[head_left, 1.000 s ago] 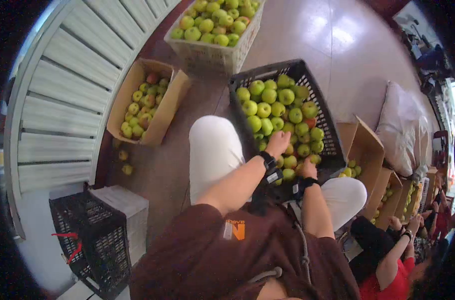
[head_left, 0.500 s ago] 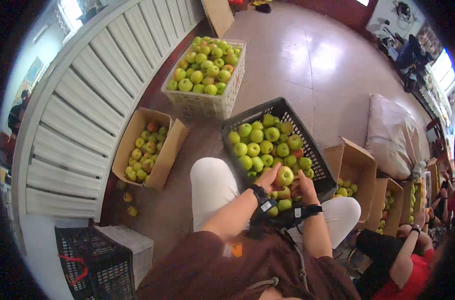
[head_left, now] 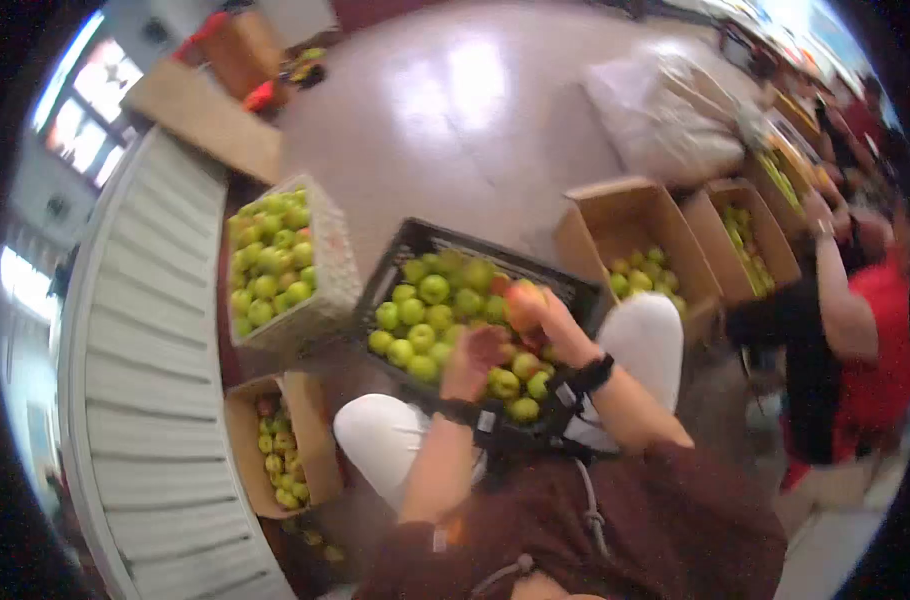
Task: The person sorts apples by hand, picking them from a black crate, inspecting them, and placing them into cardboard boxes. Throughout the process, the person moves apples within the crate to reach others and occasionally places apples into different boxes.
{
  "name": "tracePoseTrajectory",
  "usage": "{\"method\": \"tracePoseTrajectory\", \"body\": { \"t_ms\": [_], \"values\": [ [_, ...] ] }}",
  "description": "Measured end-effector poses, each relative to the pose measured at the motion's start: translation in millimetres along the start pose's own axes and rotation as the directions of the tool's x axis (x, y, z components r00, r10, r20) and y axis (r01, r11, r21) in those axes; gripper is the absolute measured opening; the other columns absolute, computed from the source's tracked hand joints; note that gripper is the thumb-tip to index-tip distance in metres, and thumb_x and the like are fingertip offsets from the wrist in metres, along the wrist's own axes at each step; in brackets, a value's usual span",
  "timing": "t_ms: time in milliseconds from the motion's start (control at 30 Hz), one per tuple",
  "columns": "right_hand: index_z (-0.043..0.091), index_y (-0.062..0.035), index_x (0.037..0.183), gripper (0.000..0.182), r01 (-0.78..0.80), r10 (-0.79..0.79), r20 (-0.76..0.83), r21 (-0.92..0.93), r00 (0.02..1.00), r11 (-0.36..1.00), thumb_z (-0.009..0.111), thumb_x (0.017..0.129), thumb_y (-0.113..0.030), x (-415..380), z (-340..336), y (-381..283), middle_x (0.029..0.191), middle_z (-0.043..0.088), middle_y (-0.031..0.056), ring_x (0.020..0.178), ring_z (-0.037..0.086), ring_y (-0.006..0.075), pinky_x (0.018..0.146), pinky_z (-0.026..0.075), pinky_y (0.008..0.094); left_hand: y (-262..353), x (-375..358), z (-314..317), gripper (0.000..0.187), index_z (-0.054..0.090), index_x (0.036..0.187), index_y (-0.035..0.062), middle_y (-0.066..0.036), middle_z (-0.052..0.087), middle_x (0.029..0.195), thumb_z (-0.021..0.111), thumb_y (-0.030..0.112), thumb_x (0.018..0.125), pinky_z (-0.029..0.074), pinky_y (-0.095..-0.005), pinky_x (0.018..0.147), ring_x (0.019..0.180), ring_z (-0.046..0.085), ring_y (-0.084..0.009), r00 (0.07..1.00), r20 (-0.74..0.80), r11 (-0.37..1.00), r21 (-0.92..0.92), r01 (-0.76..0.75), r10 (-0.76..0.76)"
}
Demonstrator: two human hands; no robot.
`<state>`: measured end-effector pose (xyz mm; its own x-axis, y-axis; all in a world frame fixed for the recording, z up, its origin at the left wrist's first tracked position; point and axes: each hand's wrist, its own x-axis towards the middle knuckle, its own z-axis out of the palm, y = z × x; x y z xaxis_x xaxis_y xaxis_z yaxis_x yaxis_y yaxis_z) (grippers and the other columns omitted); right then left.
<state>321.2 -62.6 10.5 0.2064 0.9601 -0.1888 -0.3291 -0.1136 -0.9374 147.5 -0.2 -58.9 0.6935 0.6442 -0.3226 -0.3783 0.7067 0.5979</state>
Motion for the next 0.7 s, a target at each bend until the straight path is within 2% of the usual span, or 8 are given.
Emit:
{"method": "tracePoseTrajectory", "body": {
  "t_ms": [67, 100, 200, 300, 367, 533, 600, 700],
  "values": [
    [0.051, -0.0127, 0.100, 0.036, 0.007, -0.002, -0.019, 0.274, 1.000, 0.962, 0.048, 0.084, -0.045, -20.1, -0.2, -33.8, 0.063, 0.045, -0.0028, 0.053, 0.045, 0.0094, 0.044, 0.036, 0.0231, -9.5, 9.7, -17.5, 0.035, 0.058, 0.088, 0.0033, -0.013, 0.063, 0.091, 0.039, 0.033, 0.091, 0.048, -0.0415, 0.076, 0.087, 0.060, -0.0276, 0.998, -0.048, 0.995, 0.088, -0.043, 0.047],
    [0.052, -0.0135, 0.100, 0.037, 0.021, 0.012, -0.087, 0.366, 0.996, 0.930, 0.043, 0.086, -0.047, -31.0, 0.2, -51.3, 0.062, 0.042, -0.0032, 0.051, 0.043, 0.0102, 0.042, 0.034, 0.0224, -17.5, 18.1, -43.3, 0.034, 0.057, 0.085, 0.0044, -0.012, 0.062, 0.088, 0.040, 0.033, 0.091, 0.048, -0.0412, 0.075, 0.084, 0.059, -0.0267, 0.994, -0.111, 0.998, 0.065, 0.022, -0.015],
    [0.052, -0.0145, 0.104, 0.040, 0.227, -0.163, -0.176, 0.452, 0.971, 0.863, 0.044, 0.085, -0.049, -48.3, -37.2, -90.8, 0.071, 0.053, 0.0010, 0.058, 0.051, 0.0134, 0.046, 0.040, 0.0245, -32.5, 25.4, -65.3, 0.029, 0.052, 0.079, 0.0077, -0.008, 0.056, 0.080, 0.045, 0.034, 0.089, 0.044, -0.0396, 0.072, 0.081, 0.055, -0.0242, 0.889, -0.447, 0.983, 0.100, 0.155, -0.095],
    [0.052, -0.0123, 0.108, 0.047, 0.381, -0.293, -0.250, 0.476, 0.923, 0.793, 0.045, 0.083, -0.051, -70.3, -98.9, -124.4, 0.086, 0.060, 0.0091, 0.068, 0.058, 0.0179, 0.054, 0.046, 0.0272, -31.8, 25.6, -56.4, 0.027, 0.048, 0.078, 0.0092, -0.006, 0.052, 0.081, 0.049, 0.035, 0.086, 0.042, -0.0390, 0.073, 0.085, 0.051, -0.0238, 0.870, -0.477, 0.975, 0.103, 0.198, -0.126],
    [0.052, -0.0094, 0.108, 0.047, 0.563, -0.357, -0.485, 0.389, 0.798, 0.729, 0.051, 0.081, -0.049, -79.5, -140.6, -123.2, 0.087, 0.058, 0.0120, 0.070, 0.057, 0.0187, 0.056, 0.046, 0.0284, -31.6, 25.7, -57.8, 0.021, 0.046, 0.088, 0.0050, -0.007, 0.047, 0.088, 0.049, 0.026, 0.085, 0.042, -0.0383, 0.072, 0.088, 0.049, -0.0223, 0.869, -0.482, 0.970, 0.137, 0.200, -0.111],
    [0.053, -0.0169, 0.102, 0.035, 0.542, -0.059, -0.756, 0.411, 0.652, 0.733, 0.060, 0.077, -0.041, -93.6, -260.4, -46.5, 0.087, 0.055, 0.0028, 0.072, 0.054, 0.0176, 0.055, 0.046, 0.0294, -40.5, 34.7, -60.4, 0.024, 0.045, 0.089, 0.0036, -0.007, 0.048, 0.093, 0.050, 0.027, 0.084, 0.041, -0.0420, 0.077, 0.096, 0.048, -0.0229, 0.787, -0.610, 0.935, 0.224, 0.275, -0.086],
    [0.053, -0.0163, 0.103, 0.036, 0.492, 0.047, -0.794, 0.421, 0.606, 0.762, 0.062, 0.076, -0.039, -91.6, -282.6, -16.9, 0.087, 0.055, 0.0038, 0.070, 0.054, 0.0184, 0.055, 0.045, 0.0289, -46.7, 32.3, -79.8, 0.022, 0.044, 0.089, 0.0019, -0.007, 0.048, 0.095, 0.053, 0.021, 0.082, 0.043, -0.0411, 0.076, 0.095, 0.050, -0.0231, 0.926, -0.369, 0.693, 0.689, 0.214, 0.081],
    [0.051, -0.0151, 0.105, 0.039, 0.349, 0.152, -0.818, 0.394, 0.554, 0.850, 0.063, 0.076, -0.038, -90.9, -292.6, 10.3, 0.087, 0.056, 0.0057, 0.068, 0.055, 0.0193, 0.054, 0.044, 0.0283, -50.6, 40.0, -96.2, 0.020, 0.043, 0.090, 0.0001, -0.008, 0.048, 0.096, 0.057, 0.008, 0.078, 0.046, -0.0371, 0.072, 0.089, 0.052, -0.0227, 0.962, -0.254, 0.415, 0.889, 0.191, 0.100]
  ]
}}
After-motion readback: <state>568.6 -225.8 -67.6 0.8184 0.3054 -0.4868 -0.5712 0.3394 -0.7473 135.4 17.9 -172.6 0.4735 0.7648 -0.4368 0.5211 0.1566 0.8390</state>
